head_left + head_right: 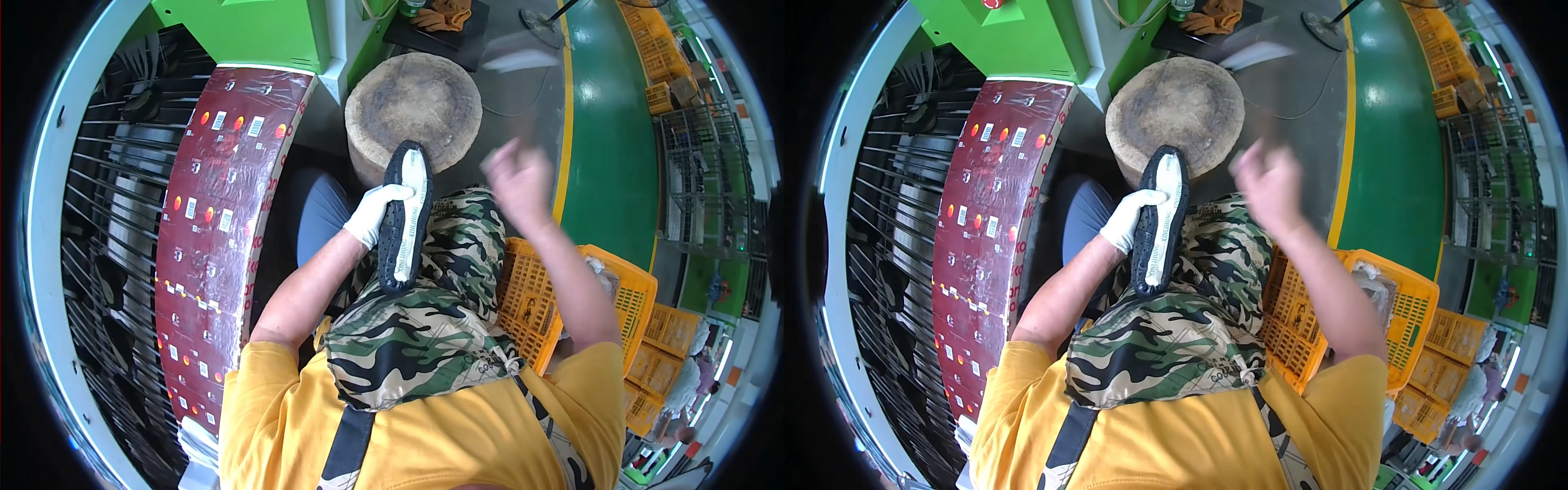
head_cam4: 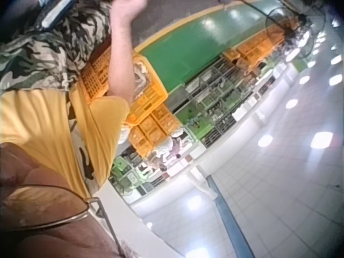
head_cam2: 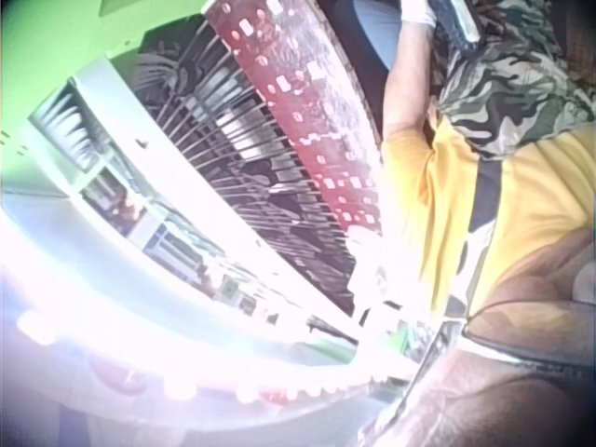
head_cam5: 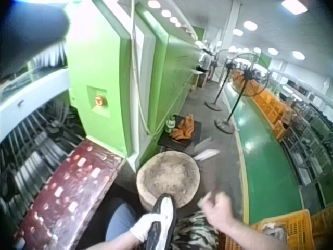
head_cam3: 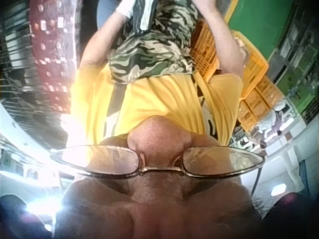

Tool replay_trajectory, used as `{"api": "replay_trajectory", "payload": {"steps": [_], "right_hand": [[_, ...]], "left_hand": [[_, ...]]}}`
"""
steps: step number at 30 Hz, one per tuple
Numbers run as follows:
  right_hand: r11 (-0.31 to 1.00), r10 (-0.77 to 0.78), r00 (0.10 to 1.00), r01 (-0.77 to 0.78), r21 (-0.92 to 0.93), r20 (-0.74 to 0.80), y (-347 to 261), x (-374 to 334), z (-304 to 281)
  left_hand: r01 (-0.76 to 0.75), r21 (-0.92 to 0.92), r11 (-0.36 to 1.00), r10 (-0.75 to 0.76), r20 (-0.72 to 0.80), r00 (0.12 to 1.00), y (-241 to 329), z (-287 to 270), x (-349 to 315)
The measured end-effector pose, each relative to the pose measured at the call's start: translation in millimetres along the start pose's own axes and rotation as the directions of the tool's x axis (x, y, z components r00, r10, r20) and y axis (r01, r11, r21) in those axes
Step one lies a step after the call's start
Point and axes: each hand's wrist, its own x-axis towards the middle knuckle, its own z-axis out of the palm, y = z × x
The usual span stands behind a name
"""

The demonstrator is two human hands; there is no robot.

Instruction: The recorder uses a hammer to pound and shape the soles of shoes placed on a wooden block at a factory workstation.

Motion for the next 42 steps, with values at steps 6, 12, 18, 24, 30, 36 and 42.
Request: {"api": "replay_trajectory", "payload": {"steps": [6, 12, 18, 24, 30, 36, 42], "right_hand": [[0.953, 0.136, 0.985, -0.159, 0.258, 0.102, -76.6, 22.0, -73.6], [0.672, -0.133, 0.907, 0.379, 0.636, -0.400, -39.7, 25.2, -35.9], [0.948, 0.284, 0.943, -0.303, 0.094, 0.174, -26.7, 2.8, -9.4], [0.928, 0.162, 0.980, -0.112, 0.355, -0.115, 10.6, -9.7, 16.6], [0.921, 0.302, 0.905, -0.358, 0.154, 0.299, 43.1, -31.7, 23.6], [0.856, 0.427, 0.810, -0.506, 0.110, 0.403, 75.5, -27.4, 38.5], [0.828, 0.286, 0.953, -0.298, 0.475, 0.099, 40.8, -22.2, 8.8]], "left_hand": [[-0.031, -0.039, 0.999, 0.029, -0.041, 0.999, -2.6, -9.7, -4.9], [-0.040, -0.033, 0.999, 0.039, -0.029, 0.999, 0.4, -6.3, -0.4], [-0.088, -0.030, 0.996, 0.084, -0.102, 0.991, -5.1, -15.9, -2.1], [-0.053, -0.021, 0.998, 0.053, -0.008, 0.999, 2.7, -6.0, -3.0], [-0.074, 0.091, 0.993, 0.087, -0.149, 0.985, 11.8, 1.1, -15.0], [-0.487, 0.011, 0.873, 0.482, -0.173, 0.859, 65.9, 44.5, -27.8], [-0.905, 0.156, 0.395, 0.911, 0.058, 0.407, 98.6, 45.2, -20.7]]}}
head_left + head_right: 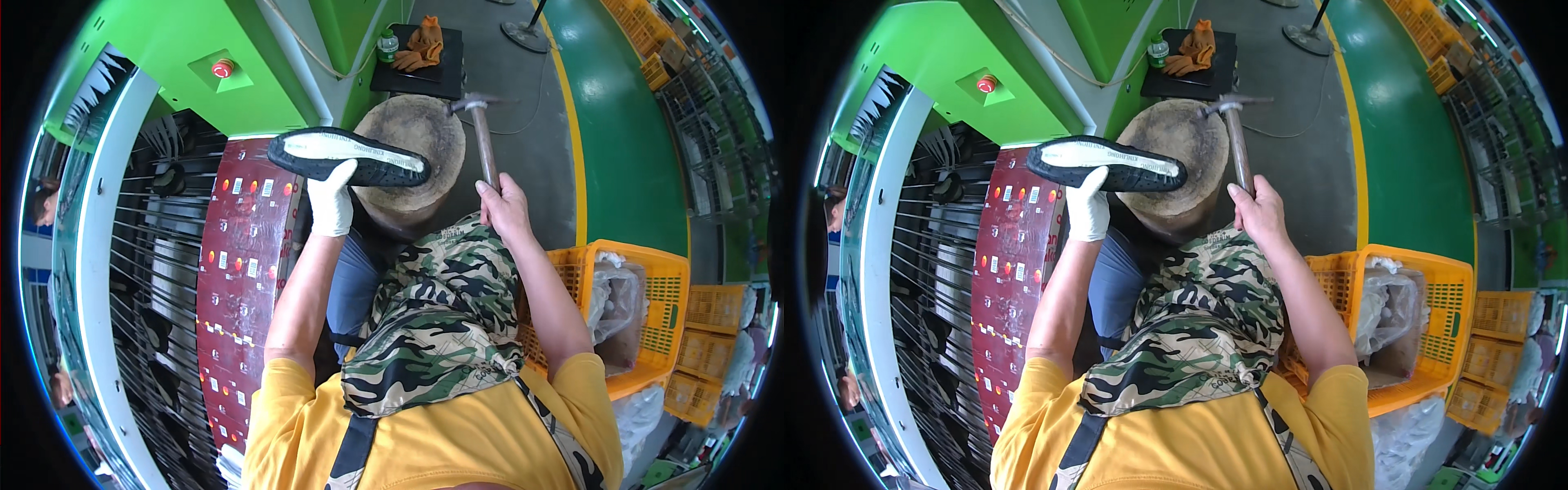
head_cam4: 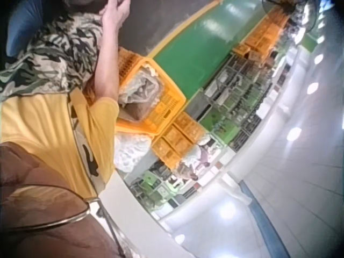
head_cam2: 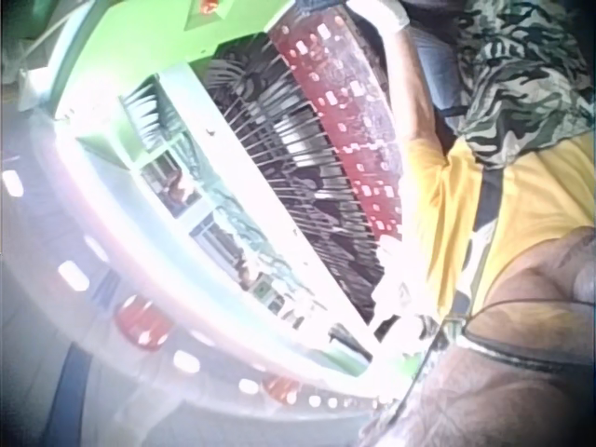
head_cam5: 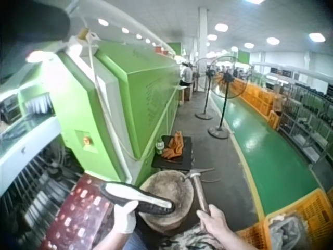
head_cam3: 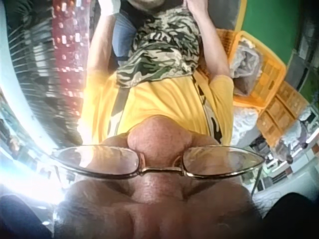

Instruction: The recorder uses a hammer to pound and shape the soles of shoes placed on a wooden block at a factory workstation.

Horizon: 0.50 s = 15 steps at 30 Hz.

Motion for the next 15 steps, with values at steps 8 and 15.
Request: {"api": "replay_trajectory", "payload": {"steps": [8, 15], "right_hand": [[0.785, -0.290, 0.936, 0.353, -0.509, 0.201, 23.3, -21.2, 43.8], [0.775, -0.286, 0.942, 0.336, -0.535, 0.176, 68.2, -25.0, 46.3]], "left_hand": [[-0.097, 0.252, 0.963, 0.119, -0.072, 0.990, -36.1, -21.6, -36.4], [0.225, 0.005, 0.974, -0.223, 0.135, 0.965, 8.5, -44.8, -100.8]]}}
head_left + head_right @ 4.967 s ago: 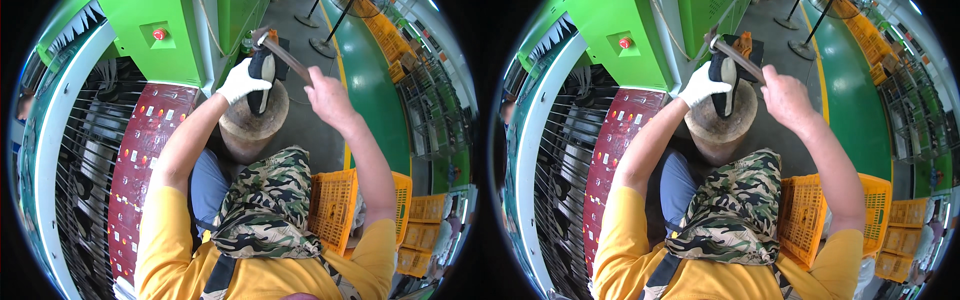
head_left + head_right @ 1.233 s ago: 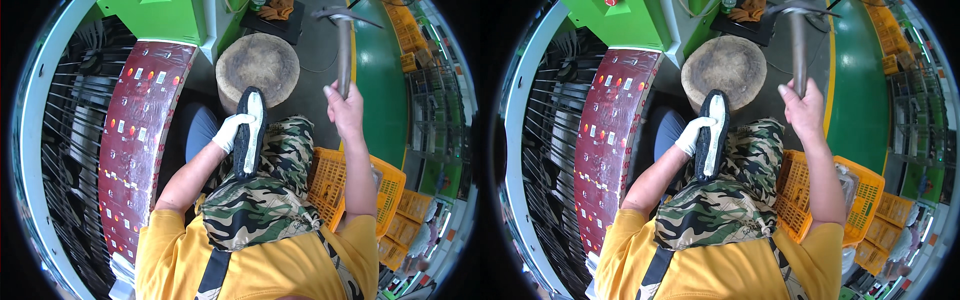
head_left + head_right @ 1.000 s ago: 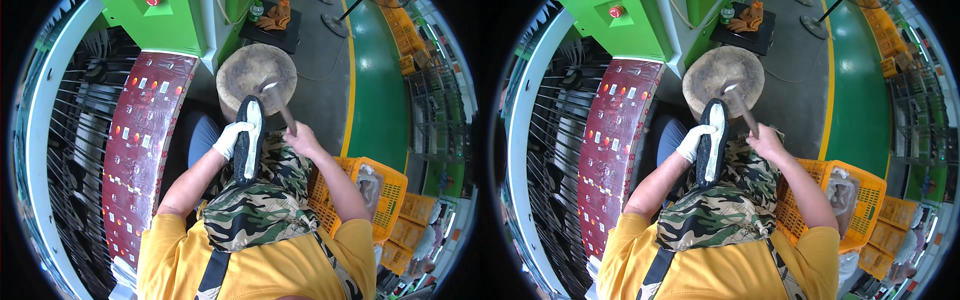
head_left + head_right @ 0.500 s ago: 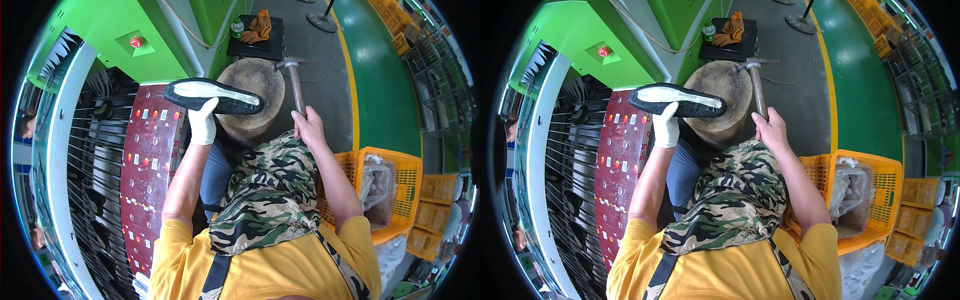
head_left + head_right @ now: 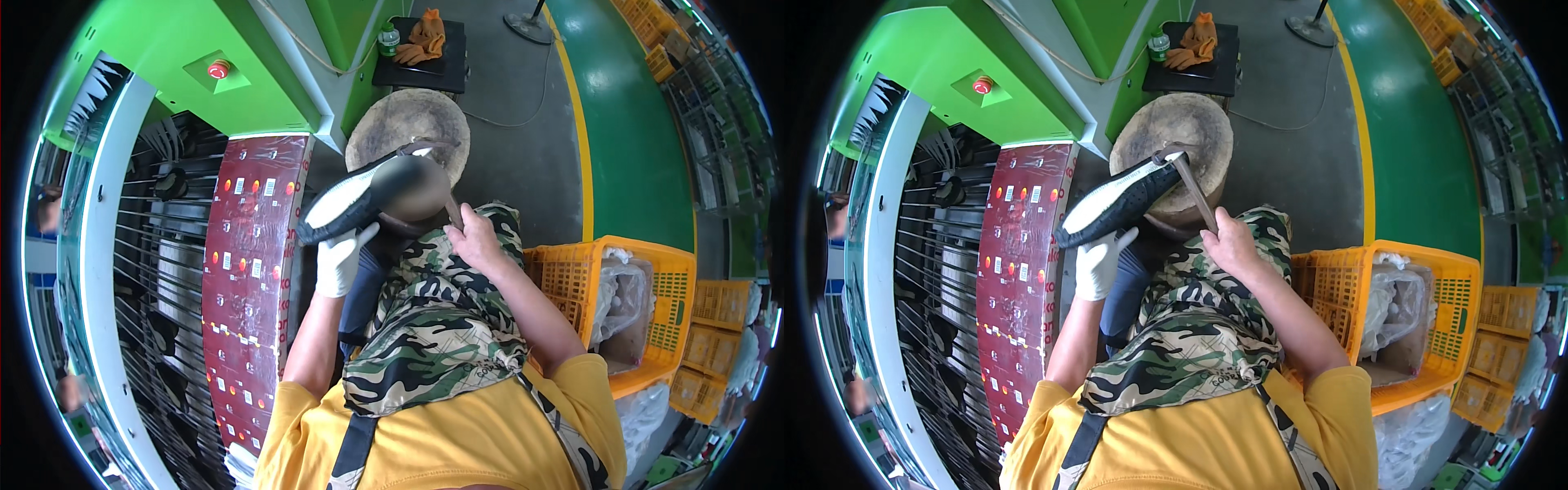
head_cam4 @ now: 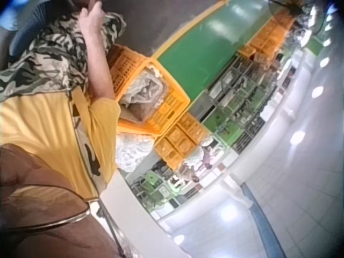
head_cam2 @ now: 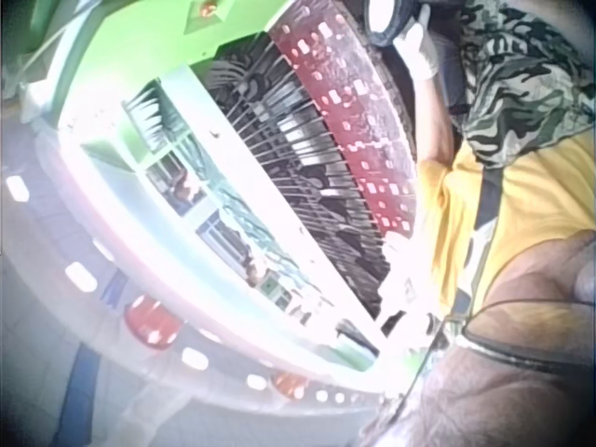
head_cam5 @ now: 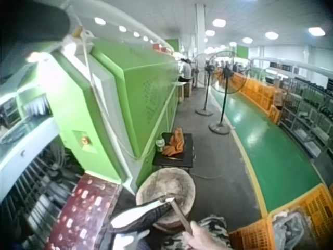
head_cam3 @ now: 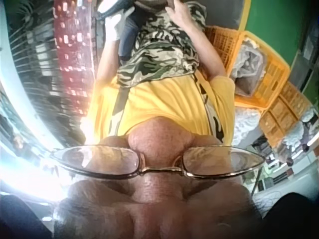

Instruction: The recorder uses a hammer to pound and shape the soles of shoes placed on a wooden block at a factory workstation.

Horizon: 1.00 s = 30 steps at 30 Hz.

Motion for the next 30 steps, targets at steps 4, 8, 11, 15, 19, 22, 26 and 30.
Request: {"api": "replay_trajectory", "payload": {"steps": [4, 8, 11, 15, 19, 22, 26, 30], "right_hand": [[0.997, -0.006, 1.000, 0.007, 0.072, -0.022, 14.2, -7.0, -0.5], [0.977, 0.082, 0.990, -0.104, 0.188, 0.117, 5.4, -6.3, -2.1], [0.894, 0.232, 0.932, -0.317, 0.315, 0.279, -10.7, 9.0, -23.7], [0.899, 0.036, 0.992, 0.020, 0.438, -0.119, -84.3, 28.7, -90.9], [0.677, -0.162, 0.834, 0.483, 0.555, -0.528, -127.5, 35.5, -127.9], [0.630, -0.083, 0.829, 0.474, 0.615, -0.553, -82.7, 37.2, -82.5], [0.870, 0.389, 0.896, -0.434, 0.234, 0.215, -32.4, 31.8, -61.7], [0.850, 0.030, 0.990, 0.049, 0.525, -0.140, -115.6, 32.1, -138.1]], "left_hand": [[0.256, -0.425, 0.868, -0.242, 0.088, 0.966, 36.5, 2.0, -17.7], [0.402, -0.496, 0.770, -0.399, 0.116, 0.909, 45.2, -17.7, -18.0], [0.452, -0.321, 0.832, -0.454, 0.074, 0.888, 45.8, -28.8, -24.2], [0.372, -0.317, 0.873, -0.427, -0.128, 0.895, 35.3, 2.2, -40.2], [0.263, -0.234, 0.936, -0.323, -0.274, 0.906, 23.6, 45.7, -57.3], [0.276, -0.130, 0.952, -0.300, -0.238, 0.924, 16.4, 64.0, -61.0], [0.307, -0.057, 0.950, -0.311, -0.276, 0.910, 6.6, 71.3, -70.3], [0.291, -0.097, 0.952, -0.307, -0.305, 0.902, 4.9, 71.3, -69.5]]}}
